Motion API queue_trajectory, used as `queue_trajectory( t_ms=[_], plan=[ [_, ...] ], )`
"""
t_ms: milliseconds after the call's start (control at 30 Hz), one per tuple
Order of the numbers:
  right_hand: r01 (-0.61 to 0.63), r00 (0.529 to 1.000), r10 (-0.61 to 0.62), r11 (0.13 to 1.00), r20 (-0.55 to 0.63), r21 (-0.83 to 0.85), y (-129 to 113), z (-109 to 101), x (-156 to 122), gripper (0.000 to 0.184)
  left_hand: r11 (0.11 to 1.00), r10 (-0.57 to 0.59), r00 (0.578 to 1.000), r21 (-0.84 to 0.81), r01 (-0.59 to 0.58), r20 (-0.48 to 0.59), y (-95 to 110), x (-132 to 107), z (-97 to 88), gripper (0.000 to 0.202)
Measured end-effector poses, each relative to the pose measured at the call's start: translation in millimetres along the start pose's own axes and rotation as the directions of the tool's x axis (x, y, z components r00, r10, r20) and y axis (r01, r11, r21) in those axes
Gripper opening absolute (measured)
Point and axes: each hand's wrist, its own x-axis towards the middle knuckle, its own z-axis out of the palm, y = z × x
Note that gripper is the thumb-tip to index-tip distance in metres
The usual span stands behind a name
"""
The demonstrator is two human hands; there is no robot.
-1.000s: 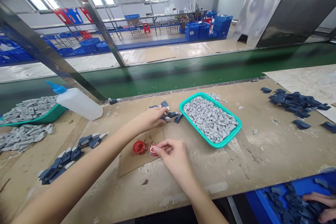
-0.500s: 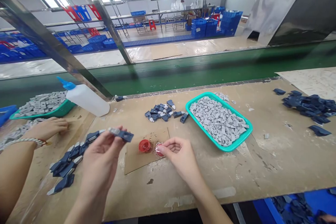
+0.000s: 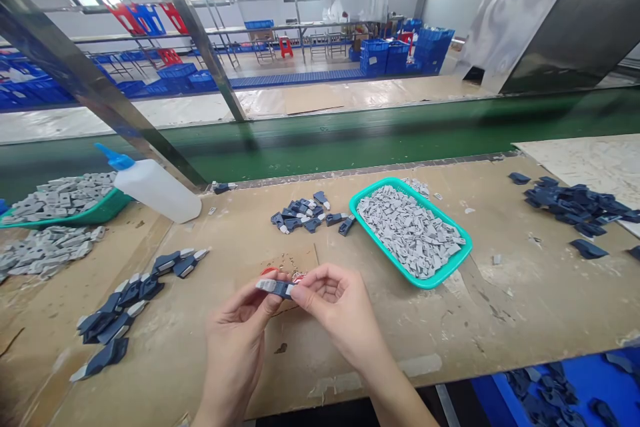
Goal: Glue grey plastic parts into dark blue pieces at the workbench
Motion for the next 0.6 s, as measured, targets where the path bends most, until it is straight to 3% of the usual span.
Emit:
queue_trajectory(
  t_ms=[233,333,500,600],
  plan=[
    [-0.135,0.98,0.134,0.991,0.146,-0.003,3,-12,0,0.034,0.97,0.116,0.985,0.197,-0.139,0.125,8,-6,0.0,0.023],
    [-0.18,0.966,0.17,0.983,0.196,0.032,4,-16,-1,0.038,0.961,0.153,0.976,0.208,-0.184,0.157,9,-7,1.8,0.022],
    [-0.111,0.984,0.105,0.993,0.146,0.033,2,-14,-3,0.034,0.99,0.018,0.989,0.138,-0.038,0.147,8,-8,8.3,0.035],
    [-0.069,0.981,0.072,0.997,0.178,-0.025,-4,-12,-3,0.027,0.991,-0.063,0.992,0.121,0.05,0.107,10,-6,8.5,0.04]
  ],
)
